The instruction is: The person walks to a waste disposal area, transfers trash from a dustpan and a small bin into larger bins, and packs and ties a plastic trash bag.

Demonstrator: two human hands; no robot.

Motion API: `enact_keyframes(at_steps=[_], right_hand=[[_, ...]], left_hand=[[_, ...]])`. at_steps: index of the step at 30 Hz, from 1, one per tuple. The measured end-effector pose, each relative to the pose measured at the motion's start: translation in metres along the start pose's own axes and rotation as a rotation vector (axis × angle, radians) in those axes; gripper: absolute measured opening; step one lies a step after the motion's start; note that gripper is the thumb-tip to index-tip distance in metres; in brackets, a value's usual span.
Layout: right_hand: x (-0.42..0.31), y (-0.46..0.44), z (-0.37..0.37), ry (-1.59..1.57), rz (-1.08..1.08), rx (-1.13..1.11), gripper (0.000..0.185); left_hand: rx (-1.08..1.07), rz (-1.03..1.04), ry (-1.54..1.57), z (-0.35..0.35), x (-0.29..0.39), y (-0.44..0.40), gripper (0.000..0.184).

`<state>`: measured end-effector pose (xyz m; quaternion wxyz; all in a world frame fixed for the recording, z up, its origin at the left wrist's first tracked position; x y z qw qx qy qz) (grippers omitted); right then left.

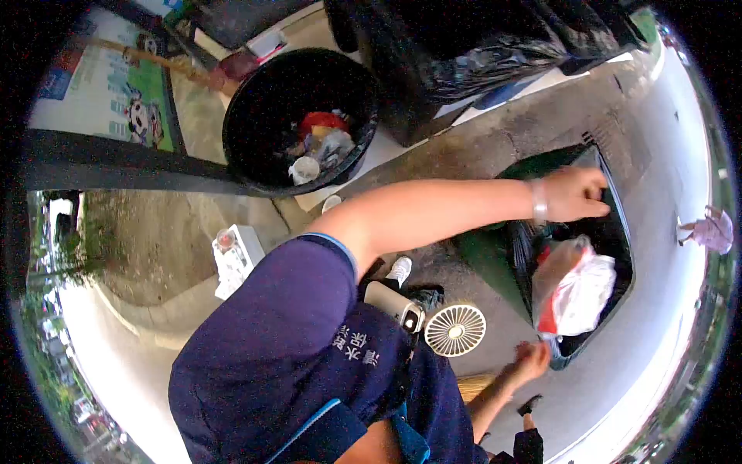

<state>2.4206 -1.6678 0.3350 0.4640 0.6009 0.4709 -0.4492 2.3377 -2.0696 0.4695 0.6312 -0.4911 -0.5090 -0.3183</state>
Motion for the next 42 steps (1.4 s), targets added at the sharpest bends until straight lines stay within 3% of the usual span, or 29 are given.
enact_keyframes(at_steps=[1,2,3,4,7,8,10,11,14,15,19,20,24,26,27,28,31,37,42], right_hand=[[0.014,0.027,0.033,0.026,0.168,-0.035,0.021],[0.02,0.043,0.068,0.052,0.201,-0.113,0.021],[0.024,0.055,0.104,0.078,0.235,-0.191,0.022],[0.02,0.063,0.148,0.174,0.142,-0.326,0.022],[0.027,0.07,0.287,0.325,0.041,-0.854,0.024],[0.034,0.073,0.338,0.262,0.029,-0.926,0.024],[0.043,0.095,0.458,0.211,-0.011,-1.134,0.026],[0.03,0.118,0.52,0.336,-0.166,-1.263,0.031],[0.058,0.186,0.686,0.258,-0.275,-1.46,0.038],[0.073,0.203,0.74,0.361,-0.311,-1.541,0.047],[0.165,0.253,0.893,0.79,-0.357,-1.504,0.064],[0.188,0.257,0.916,0.971,-0.355,-1.475,0.07],[0.257,0.285,0.979,0.965,-0.395,-1.635,0.077],[0.277,0.29,0.993,1.325,-0.361,-1.541,0.081],[0.302,0.289,1.003,1.323,-0.354,-1.544,0.081],[0.348,0.281,1.015,1.447,-0.513,-1.545,0.083],[0.434,0.273,1.053,1.593,-0.714,-1.541,0.084],[0.451,0.284,1.085,1.608,-0.92,-1.513,0.075],[0.426,0.303,1.076,1.355,-1.154,-1.507,0.068]], left_hand=[[-0.006,-0.02,-0.022,-0.038,-0.017,0.025,0.043],[0.04,-0.083,0.051,-0.081,-0.039,0.058,0.045],[0.163,-0.021,0.034,-0.121,-0.076,0.09,0.043],[0.232,-0.23,-0.096,-0.179,-0.084,0.132,0.04],[0.535,-0.491,-0.703,-0.346,-0.132,0.27,0.039],[0.69,-0.513,-0.742,-0.392,-0.153,0.322,0.036],[0.735,-0.617,-1.007,-0.464,-0.165,0.399,0.04],[0.754,-0.726,-1.074,-0.49,-0.172,0.425,0.04],[0.747,-0.911,-1.041,-0.528,-0.193,0.456,0.041],[0.685,-0.857,-1.122,-0.535,-0.209,0.46,0.044],[0.575,-0.969,-1.103,-0.549,-0.226,0.461,0.047],[0.558,-0.912,-1.183,-0.559,-0.218,0.457,0.045],[0.594,-0.896,-1.323,-0.609,-0.198,0.482,0.036],[0.62,-0.884,-1.378,-0.624,-0.194,0.488,0.033],[0.639,-0.835,-1.364,-0.627,-0.192,0.488,0.029],[0.657,-0.787,-1.35,-0.628,-0.192,0.488,0.026],[0.676,-0.864,-1.274,-0.639,-0.198,0.486,0.018],[0.717,-0.837,-1.204,-0.643,-0.208,0.474,0.017],[0.708,-0.842,-1.283,-0.648,-0.204,0.481,0.015]])
Point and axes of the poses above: each hand's wrist, its own y-axis away from the middle knuckle, its own z-axis out of the palm, x = y × z, the point moved 6 cm from there along -y, towards the middle knuckle, and after that the axes turned 3 degrees about -z, right-handed, at the moved point
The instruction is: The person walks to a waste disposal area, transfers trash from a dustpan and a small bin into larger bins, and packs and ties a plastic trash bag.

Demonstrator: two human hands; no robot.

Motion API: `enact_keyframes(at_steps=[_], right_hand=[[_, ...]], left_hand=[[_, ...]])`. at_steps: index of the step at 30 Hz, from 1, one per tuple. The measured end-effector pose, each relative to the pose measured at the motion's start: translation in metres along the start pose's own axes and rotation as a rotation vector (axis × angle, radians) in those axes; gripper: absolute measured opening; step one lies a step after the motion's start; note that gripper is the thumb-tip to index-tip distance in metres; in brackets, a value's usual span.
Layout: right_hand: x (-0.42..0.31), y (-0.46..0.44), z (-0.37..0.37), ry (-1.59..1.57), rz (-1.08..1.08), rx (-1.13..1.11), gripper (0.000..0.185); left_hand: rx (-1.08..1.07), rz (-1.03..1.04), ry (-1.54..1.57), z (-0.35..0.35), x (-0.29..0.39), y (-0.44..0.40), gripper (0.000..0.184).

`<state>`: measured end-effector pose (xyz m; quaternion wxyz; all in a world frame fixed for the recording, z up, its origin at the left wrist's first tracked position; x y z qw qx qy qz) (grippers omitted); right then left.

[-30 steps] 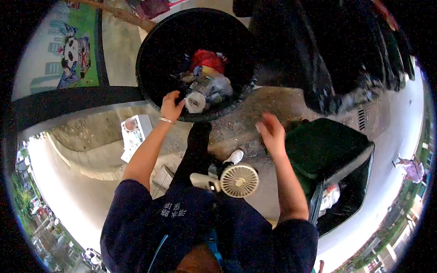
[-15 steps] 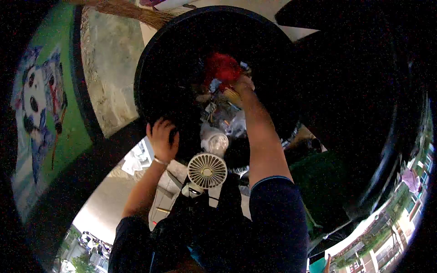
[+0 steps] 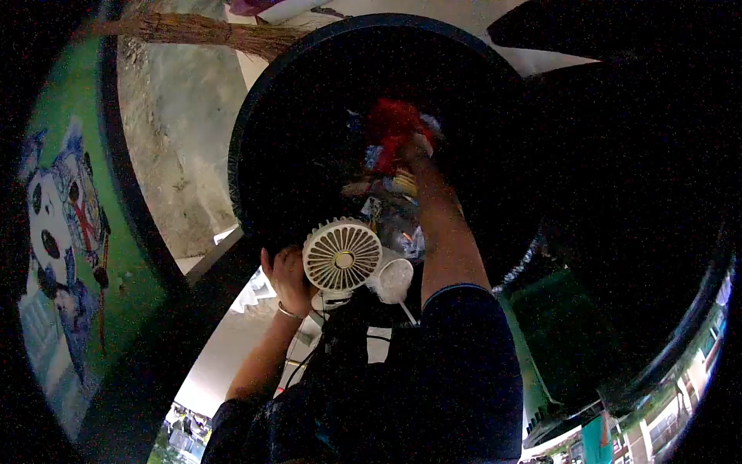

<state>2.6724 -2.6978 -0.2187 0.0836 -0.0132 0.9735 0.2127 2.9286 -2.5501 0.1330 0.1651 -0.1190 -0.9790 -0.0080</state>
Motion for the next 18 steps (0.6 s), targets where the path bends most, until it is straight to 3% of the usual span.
enact_keyframes(at_steps=[4,6,8,12,14,15,17,18], right_hand=[[-0.011,0.044,-0.025,-0.109,-0.081,0.169,0.063],[-0.013,0.071,-0.037,-0.331,0.065,-0.03,0.05],[-0.012,0.088,-0.029,-0.71,0.118,0.058,0.023],[-0.046,0.13,-0.068,-0.649,0.022,0.173,0.012],[-0.054,0.133,-0.083,-1.033,0.014,0.4,0.007],[-0.053,0.127,-0.089,-1.031,0.011,0.405,0.007],[-0.061,0.108,-0.09,-1.198,-0.009,0.103,0.009],[-0.062,0.11,-0.097,-1.194,-0.02,0.097,0.009]], left_hand=[[0.024,0.029,-0.002,-0.011,0.008,0.013,0.015],[0.003,0.031,0.001,-0.01,0.007,0.02,0.014],[0.049,0.058,0.004,-0.011,0.012,0.021,0.012],[0.016,0.047,-0.004,-0.014,0.018,0.029,0.013],[-0.005,0.061,-0.042,-0.018,0.02,0.028,0.016],[0.0,0.063,-0.041,-0.014,0.014,0.03,0.016],[0.118,0.237,-0.031,-0.006,0.011,0.047,0.02],[0.124,0.227,-0.034,-0.001,0.007,0.052,0.02]])
Point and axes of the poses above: each hand's wrist, its own y-axis away from the middle knuckle, its own z-axis out of the palm, x = y × z, the point moved 6 cm from there along -y, towards the middle knuckle, and after that the axes turned 3 degrees about -z, right-handed, at the moved point
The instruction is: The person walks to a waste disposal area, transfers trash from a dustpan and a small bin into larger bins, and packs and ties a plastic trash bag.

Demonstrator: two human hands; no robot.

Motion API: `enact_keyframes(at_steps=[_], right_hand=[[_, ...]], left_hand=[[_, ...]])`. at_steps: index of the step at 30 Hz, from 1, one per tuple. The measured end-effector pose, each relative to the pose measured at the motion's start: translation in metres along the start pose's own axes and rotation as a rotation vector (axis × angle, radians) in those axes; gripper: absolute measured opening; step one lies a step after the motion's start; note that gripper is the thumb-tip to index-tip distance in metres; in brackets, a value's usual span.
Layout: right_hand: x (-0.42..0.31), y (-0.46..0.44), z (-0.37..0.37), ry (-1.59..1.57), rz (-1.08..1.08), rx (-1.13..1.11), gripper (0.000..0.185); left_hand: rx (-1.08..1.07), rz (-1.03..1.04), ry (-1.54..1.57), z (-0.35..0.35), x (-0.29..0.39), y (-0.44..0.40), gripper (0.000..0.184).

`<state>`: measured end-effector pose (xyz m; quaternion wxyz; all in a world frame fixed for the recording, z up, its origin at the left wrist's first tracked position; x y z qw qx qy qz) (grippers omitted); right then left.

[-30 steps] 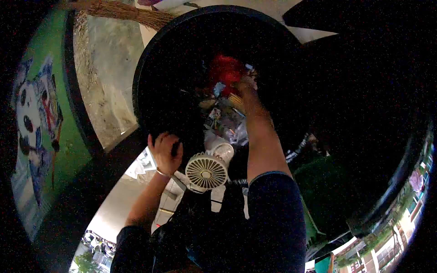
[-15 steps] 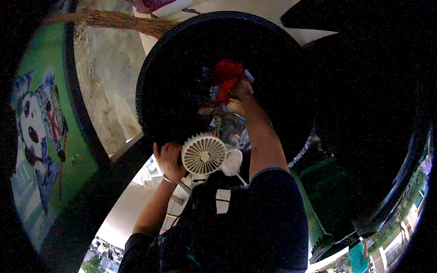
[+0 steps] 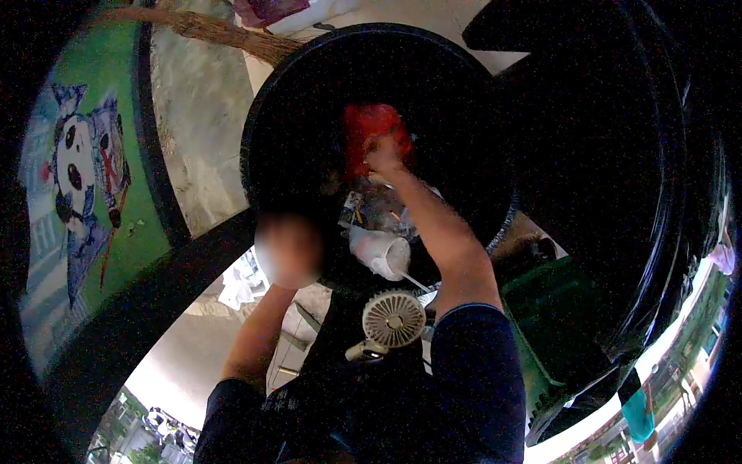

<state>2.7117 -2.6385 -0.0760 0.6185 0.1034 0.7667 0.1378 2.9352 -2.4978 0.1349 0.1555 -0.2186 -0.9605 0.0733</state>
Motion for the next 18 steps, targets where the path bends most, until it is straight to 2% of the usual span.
enact_keyframes(at_steps=[3,6,9,12,14,18], right_hand=[[-0.056,0.02,-0.022,-0.128,-0.017,0.084,0.016],[-0.082,0.035,-0.038,-0.439,-0.083,0.147,0.018],[-0.134,0.045,-0.053,-0.498,-0.064,0.158,0.02],[-0.183,0.06,-0.059,-0.541,-0.109,0.192,0.02],[-0.205,0.066,-0.064,-0.577,-0.122,0.176,0.02],[-0.234,0.086,-0.082,-0.637,-0.105,0.245,0.021]], left_hand=[[0.052,0.017,-0.098,0.0,-0.004,0.006,0.024],[0.043,0.073,-0.053,-0.014,0.001,0.007,0.029],[0.022,-0.031,-0.064,-0.024,-0.004,0.004,0.032],[0.071,0.004,-0.027,-0.011,-0.021,0.021,0.033],[-0.097,-0.089,-0.121,0.004,-0.031,0.022,0.033],[0.075,-0.006,-0.154,0.028,-0.051,0.043,0.034]])
Point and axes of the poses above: each hand's wrist, its own y-axis away from the middle knuckle, its own z-axis out of the palm, x = y × z, the point moved 6 cm from there along -y, towards the middle knuckle, and after that the axes turned 3 degrees about -z, right-handed, at the moved point
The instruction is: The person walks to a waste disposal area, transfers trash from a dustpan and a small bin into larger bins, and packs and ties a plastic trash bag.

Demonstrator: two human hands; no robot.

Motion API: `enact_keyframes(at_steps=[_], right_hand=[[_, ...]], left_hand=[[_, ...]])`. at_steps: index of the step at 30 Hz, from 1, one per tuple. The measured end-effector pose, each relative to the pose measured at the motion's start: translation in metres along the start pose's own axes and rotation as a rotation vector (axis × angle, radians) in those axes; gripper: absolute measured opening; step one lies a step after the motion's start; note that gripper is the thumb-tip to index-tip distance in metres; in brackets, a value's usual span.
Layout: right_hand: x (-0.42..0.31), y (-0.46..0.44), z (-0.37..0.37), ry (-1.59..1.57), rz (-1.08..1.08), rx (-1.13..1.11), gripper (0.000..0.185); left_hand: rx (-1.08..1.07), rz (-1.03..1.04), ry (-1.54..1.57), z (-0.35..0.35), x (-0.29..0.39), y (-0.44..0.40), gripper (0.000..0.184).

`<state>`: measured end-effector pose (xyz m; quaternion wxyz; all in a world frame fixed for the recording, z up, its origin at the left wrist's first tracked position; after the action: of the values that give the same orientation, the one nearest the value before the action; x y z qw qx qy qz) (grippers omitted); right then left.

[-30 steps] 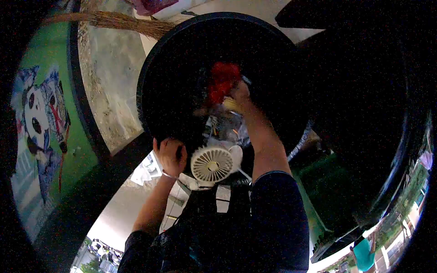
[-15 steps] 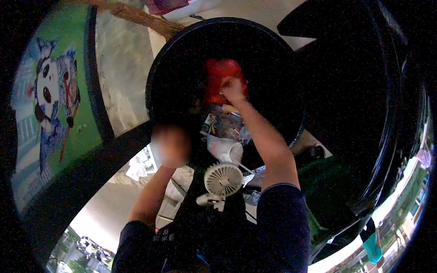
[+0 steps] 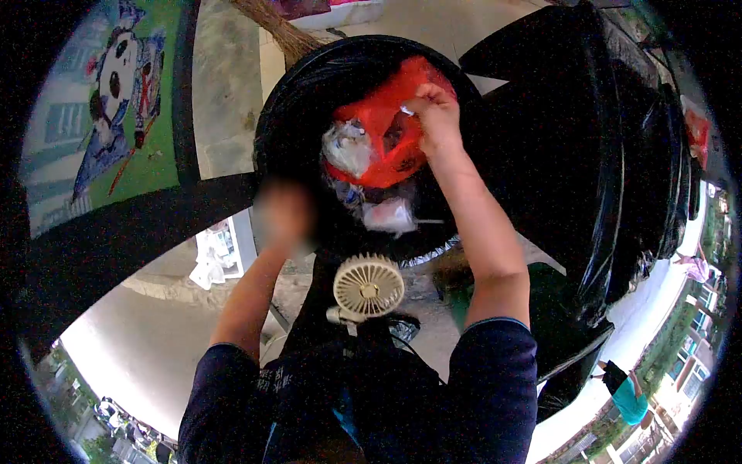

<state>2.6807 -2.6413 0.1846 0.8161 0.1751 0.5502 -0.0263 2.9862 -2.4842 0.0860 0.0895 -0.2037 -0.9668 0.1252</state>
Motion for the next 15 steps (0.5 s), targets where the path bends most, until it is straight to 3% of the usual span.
enact_keyframes(at_steps=[6,9,11,13,15], right_hand=[[-0.044,0.058,0.001,-0.107,0.048,0.026,0.022],[-0.074,0.092,0.004,-0.15,0.032,0.043,0.022],[-0.093,0.114,0.009,-0.207,0.034,0.04,0.022],[-0.107,0.132,0.011,-0.245,-0.022,-0.013,0.022],[-0.122,0.168,0.015,-0.251,-0.02,-0.026,0.022]], left_hand=[[0.066,0.0,0.038,-0.029,0.002,-0.013,0.034],[-0.003,-0.053,0.038,-0.064,0.018,-0.038,0.033],[0.152,0.198,0.02,-0.098,0.041,-0.048,0.032],[0.223,0.311,0.136,-0.128,0.061,-0.063,0.033],[0.152,0.233,0.483,-0.152,0.073,-0.079,0.035]])
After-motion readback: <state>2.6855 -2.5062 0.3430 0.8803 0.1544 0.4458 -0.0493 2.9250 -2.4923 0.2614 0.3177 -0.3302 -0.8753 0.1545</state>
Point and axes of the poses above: each hand's wrist, its own y-axis away from the middle knuckle, its own z-axis out of the palm, x = y × z, the point moved 6 cm from there along -y, towards the middle knuckle, and after that the axes turned 3 degrees about -z, right-handed, at the moved point
